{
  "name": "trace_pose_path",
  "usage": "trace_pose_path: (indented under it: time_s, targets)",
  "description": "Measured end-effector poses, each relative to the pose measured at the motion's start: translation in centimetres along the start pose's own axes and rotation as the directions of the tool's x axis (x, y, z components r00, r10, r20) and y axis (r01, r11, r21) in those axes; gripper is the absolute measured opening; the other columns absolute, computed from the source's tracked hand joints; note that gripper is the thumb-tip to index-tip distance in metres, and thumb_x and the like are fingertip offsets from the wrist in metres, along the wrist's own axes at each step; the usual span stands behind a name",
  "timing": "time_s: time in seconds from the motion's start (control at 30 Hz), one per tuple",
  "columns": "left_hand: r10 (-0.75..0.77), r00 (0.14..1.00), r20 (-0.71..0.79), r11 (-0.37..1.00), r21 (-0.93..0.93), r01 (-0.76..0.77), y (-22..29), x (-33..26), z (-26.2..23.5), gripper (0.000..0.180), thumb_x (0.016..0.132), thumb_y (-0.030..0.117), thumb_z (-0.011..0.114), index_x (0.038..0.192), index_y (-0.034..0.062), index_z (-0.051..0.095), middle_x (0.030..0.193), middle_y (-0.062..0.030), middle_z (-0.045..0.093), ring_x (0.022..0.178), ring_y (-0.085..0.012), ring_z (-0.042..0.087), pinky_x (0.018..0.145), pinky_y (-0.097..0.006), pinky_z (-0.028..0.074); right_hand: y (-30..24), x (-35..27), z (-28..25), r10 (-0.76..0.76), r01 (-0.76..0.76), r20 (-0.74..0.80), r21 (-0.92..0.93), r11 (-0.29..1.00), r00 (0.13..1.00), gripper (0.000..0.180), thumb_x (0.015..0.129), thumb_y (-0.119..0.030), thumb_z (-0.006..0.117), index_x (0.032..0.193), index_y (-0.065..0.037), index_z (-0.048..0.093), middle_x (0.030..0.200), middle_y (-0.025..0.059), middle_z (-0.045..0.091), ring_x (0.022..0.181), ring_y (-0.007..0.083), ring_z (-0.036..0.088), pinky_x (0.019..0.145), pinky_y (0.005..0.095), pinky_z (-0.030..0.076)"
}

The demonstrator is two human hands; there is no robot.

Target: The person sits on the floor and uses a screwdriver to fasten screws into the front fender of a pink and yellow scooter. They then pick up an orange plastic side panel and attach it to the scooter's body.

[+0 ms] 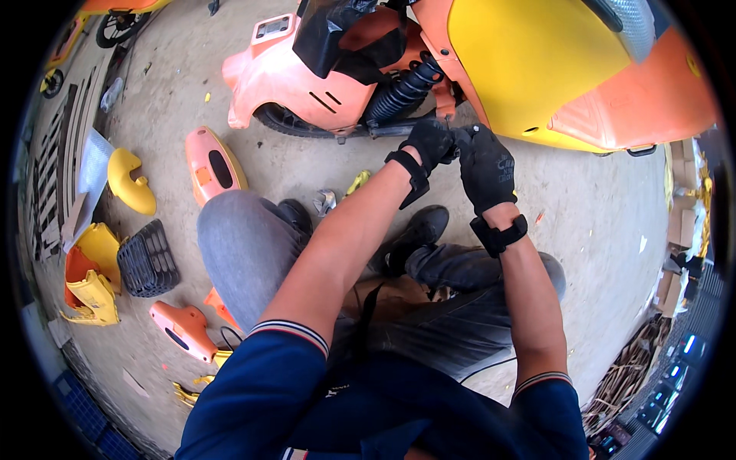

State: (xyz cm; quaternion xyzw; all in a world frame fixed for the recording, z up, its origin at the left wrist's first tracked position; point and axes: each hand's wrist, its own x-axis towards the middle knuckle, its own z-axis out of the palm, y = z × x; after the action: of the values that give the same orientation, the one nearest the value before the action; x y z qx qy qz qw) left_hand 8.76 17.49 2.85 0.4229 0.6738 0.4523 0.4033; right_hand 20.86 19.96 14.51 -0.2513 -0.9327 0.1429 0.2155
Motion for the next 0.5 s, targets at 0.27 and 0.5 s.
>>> trace_pose_path:
  time_s: [0.27, 0.5]
  targets:
    - [-0.058, 0.998, -0.009, 0.91, -0.412, 0.049, -0.2, 0.6, 1.1, 0.014, 0.085, 0.011, 0.061, 0.08, -0.0013, 0.063, 0.073, -0.0121, 0.063, 0.06, -0.0191, 0.063, 0.051, -0.029, 0.053, 1.5, 0.4, -0.2, 0.157, -0.153, -0.088, 0.058, 0.987, 0.984, 0.016, 0.092, -0.018, 0.05, 0.086, -0.004, 0.056, 0.073, 0.0178, 0.061, 0.069, 0.0367, 0.06, 0.061, 0.0427, 0.047]
    - [-0.083, 0.996, -0.011, 0.859, -0.507, 0.066, -0.4, 1.0, 1.5, 0.013, 0.084, 0.01, 0.062, 0.077, -0.0007, 0.062, 0.069, -0.0105, 0.062, 0.056, -0.0168, 0.061, 0.047, -0.027, 0.052, 3.2, 0.6, -0.5, 0.463, -0.436, 0.011, 0.362, 0.824, 0.886, 0.025, 0.094, -0.024, 0.049, 0.086, -0.002, 0.057, 0.065, 0.0159, 0.06, 0.059, 0.0313, 0.061, 0.055, 0.0383, 0.046]
